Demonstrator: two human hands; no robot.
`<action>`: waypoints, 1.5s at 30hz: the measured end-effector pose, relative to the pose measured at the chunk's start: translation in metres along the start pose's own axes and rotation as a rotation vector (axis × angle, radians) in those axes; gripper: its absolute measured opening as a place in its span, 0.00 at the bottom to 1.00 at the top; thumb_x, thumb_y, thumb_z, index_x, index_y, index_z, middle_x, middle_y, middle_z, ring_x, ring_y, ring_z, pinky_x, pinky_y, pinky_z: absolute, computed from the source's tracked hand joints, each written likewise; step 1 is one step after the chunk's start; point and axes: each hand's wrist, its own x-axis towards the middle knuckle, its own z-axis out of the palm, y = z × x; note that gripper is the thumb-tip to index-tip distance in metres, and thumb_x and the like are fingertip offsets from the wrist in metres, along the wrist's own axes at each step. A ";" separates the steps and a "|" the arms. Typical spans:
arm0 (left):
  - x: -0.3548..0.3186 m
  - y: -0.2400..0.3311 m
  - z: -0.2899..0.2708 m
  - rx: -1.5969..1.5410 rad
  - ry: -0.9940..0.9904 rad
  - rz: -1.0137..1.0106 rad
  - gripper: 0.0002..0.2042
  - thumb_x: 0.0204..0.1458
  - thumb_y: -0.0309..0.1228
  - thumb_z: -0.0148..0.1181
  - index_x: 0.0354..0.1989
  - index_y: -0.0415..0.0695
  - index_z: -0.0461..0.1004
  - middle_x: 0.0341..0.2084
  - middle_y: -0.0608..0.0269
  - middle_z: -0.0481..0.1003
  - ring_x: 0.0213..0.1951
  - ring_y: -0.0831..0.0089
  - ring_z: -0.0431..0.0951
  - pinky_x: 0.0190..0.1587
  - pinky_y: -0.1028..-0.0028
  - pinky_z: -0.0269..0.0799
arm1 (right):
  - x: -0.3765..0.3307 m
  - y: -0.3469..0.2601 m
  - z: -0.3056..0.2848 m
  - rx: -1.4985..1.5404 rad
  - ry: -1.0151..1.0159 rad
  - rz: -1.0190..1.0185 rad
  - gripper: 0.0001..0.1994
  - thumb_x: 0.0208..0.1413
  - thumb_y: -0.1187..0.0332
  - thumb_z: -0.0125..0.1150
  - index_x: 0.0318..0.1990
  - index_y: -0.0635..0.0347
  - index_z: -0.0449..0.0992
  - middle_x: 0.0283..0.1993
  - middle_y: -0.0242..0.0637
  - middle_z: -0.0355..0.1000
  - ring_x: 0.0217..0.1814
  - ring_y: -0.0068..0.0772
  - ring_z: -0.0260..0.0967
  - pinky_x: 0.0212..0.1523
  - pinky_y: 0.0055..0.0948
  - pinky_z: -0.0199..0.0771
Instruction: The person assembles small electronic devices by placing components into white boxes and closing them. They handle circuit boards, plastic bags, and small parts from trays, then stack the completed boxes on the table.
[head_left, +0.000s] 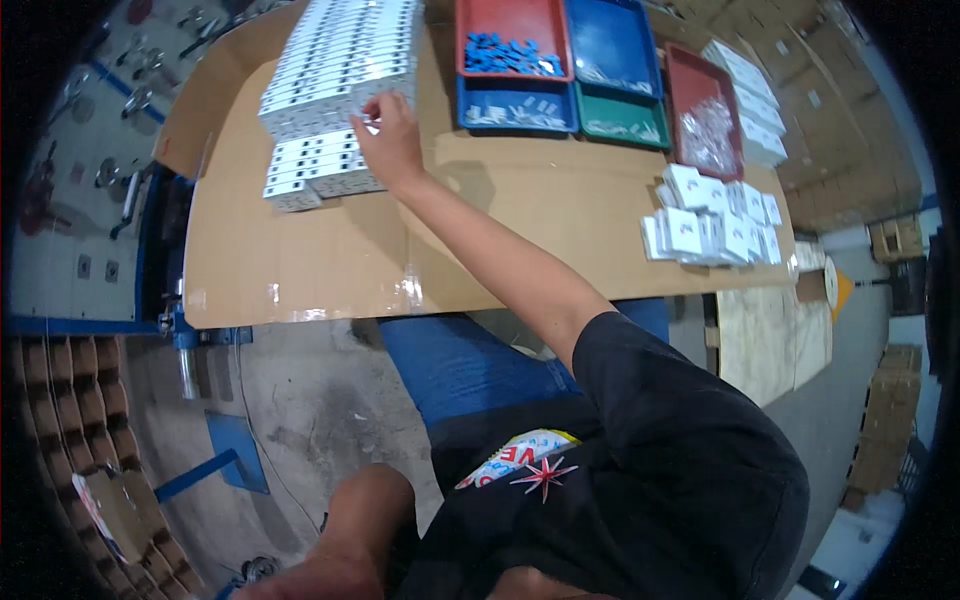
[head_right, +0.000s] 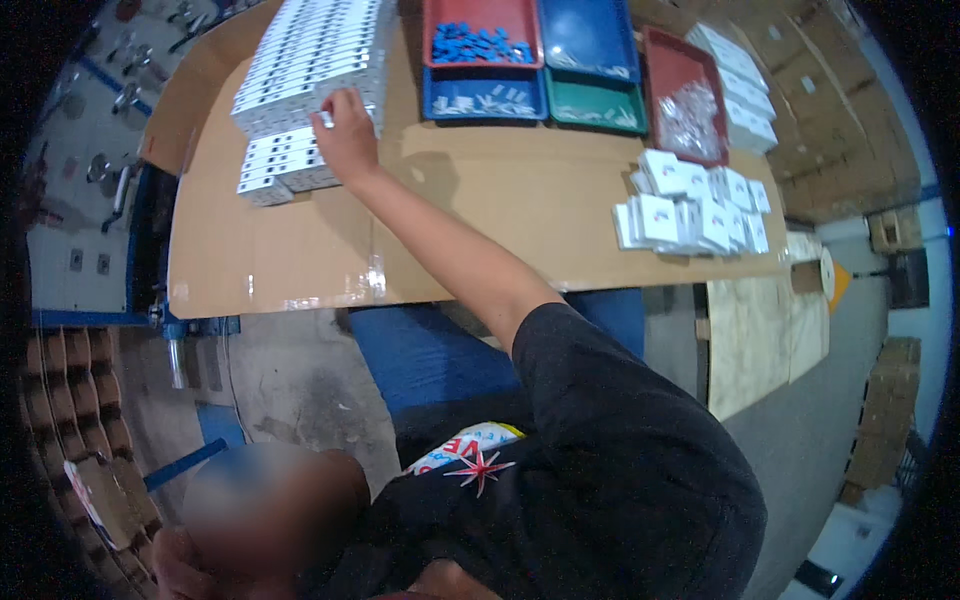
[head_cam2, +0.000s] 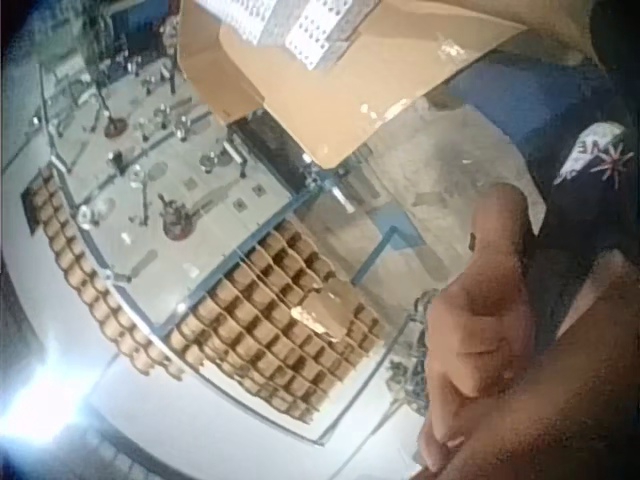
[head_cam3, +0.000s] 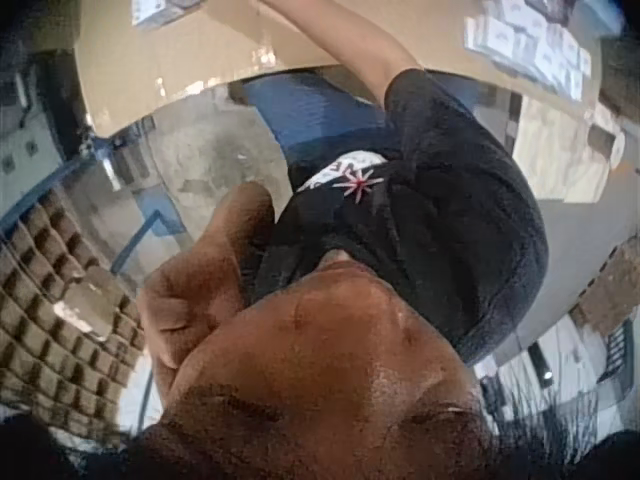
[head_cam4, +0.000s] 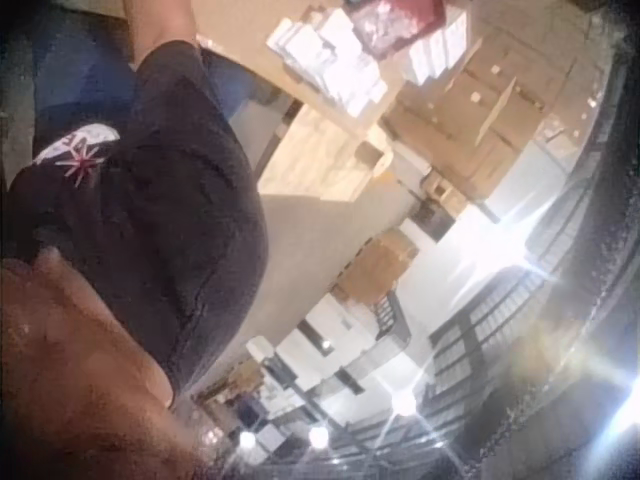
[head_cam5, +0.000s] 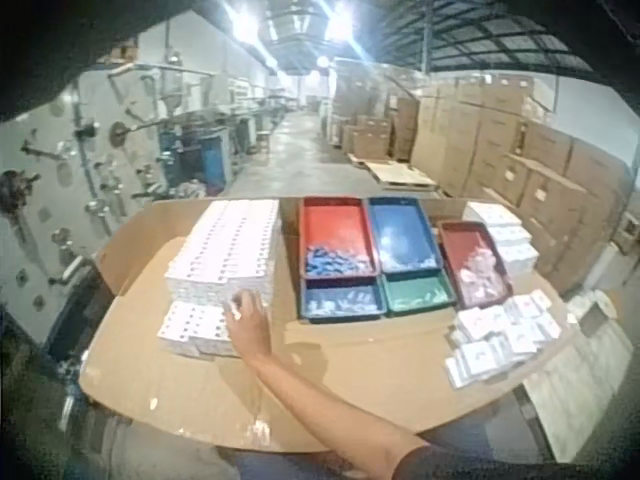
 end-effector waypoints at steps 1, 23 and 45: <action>-0.006 -0.020 0.012 0.033 0.067 0.136 0.06 0.66 0.27 0.51 0.43 0.51 0.75 0.23 0.85 0.69 0.17 0.88 0.61 0.25 0.78 0.60 | -0.008 -0.001 -0.021 0.017 -0.024 0.041 0.13 0.52 0.73 0.71 0.37 0.64 0.70 0.38 0.44 0.69 0.39 0.44 0.72 0.39 0.40 0.76; -0.027 -0.038 0.142 -0.808 -0.178 -0.123 0.12 0.68 0.33 0.52 0.49 0.57 0.84 0.16 0.76 0.66 0.15 0.82 0.54 0.20 0.75 0.53 | -0.118 -0.034 -0.351 0.021 -0.124 0.556 0.09 0.59 0.70 0.68 0.37 0.64 0.74 0.35 0.37 0.76 0.39 0.30 0.78 0.38 0.30 0.83; -0.311 -0.122 0.112 0.218 -1.324 -1.456 0.13 0.69 0.33 0.52 0.35 0.35 0.73 0.25 0.53 0.79 0.27 0.66 0.80 0.34 0.67 0.74 | -0.146 -0.045 -0.568 -0.250 0.038 0.696 0.08 0.63 0.68 0.65 0.44 0.63 0.80 0.36 0.38 0.80 0.38 0.27 0.77 0.40 0.28 0.77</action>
